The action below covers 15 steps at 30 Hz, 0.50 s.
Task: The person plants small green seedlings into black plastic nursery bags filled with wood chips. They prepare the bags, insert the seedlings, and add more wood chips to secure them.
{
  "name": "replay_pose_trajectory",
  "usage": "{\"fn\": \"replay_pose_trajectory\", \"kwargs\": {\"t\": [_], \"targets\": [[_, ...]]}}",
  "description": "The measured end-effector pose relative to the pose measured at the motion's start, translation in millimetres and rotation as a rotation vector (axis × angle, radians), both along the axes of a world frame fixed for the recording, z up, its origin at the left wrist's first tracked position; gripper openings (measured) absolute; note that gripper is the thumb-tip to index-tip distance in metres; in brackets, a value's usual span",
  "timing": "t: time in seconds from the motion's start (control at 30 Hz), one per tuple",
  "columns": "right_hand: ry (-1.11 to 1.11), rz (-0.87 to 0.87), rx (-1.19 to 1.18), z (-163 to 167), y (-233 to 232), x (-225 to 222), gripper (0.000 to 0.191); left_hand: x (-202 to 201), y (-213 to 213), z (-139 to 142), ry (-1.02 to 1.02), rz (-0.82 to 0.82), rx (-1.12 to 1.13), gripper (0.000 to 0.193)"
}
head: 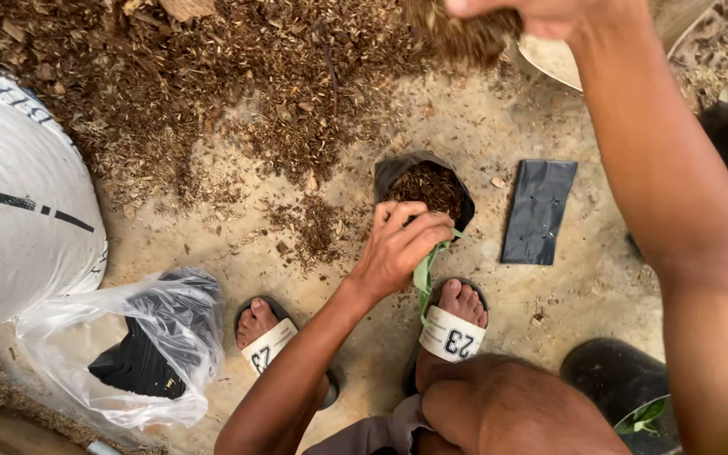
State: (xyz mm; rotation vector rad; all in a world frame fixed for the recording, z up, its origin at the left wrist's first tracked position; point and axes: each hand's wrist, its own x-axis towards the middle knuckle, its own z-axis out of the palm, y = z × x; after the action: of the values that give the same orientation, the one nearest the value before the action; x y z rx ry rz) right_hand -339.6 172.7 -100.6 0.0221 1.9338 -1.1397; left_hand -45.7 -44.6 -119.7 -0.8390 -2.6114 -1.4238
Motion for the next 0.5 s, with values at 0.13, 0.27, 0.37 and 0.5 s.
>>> {"fn": "replay_pose_trajectory", "kwargs": {"t": [0.13,0.27,0.37,0.5], "targets": [[-0.189,-0.188,-0.118,26,27,74,0.119,15,4,4,0.075,0.01,-0.067,0.023],[-0.199,-0.18,-0.115,8,26,146,0.15,28,11,4,0.148,0.027,-0.132,0.023],[-0.044,-0.023,-0.253,-27,21,180,0.129,37,17,0,0.208,0.068,-0.154,0.025],[0.115,0.067,-0.554,-67,18,200,0.109,46,23,-5,0.192,0.093,-0.192,0.025]]}}
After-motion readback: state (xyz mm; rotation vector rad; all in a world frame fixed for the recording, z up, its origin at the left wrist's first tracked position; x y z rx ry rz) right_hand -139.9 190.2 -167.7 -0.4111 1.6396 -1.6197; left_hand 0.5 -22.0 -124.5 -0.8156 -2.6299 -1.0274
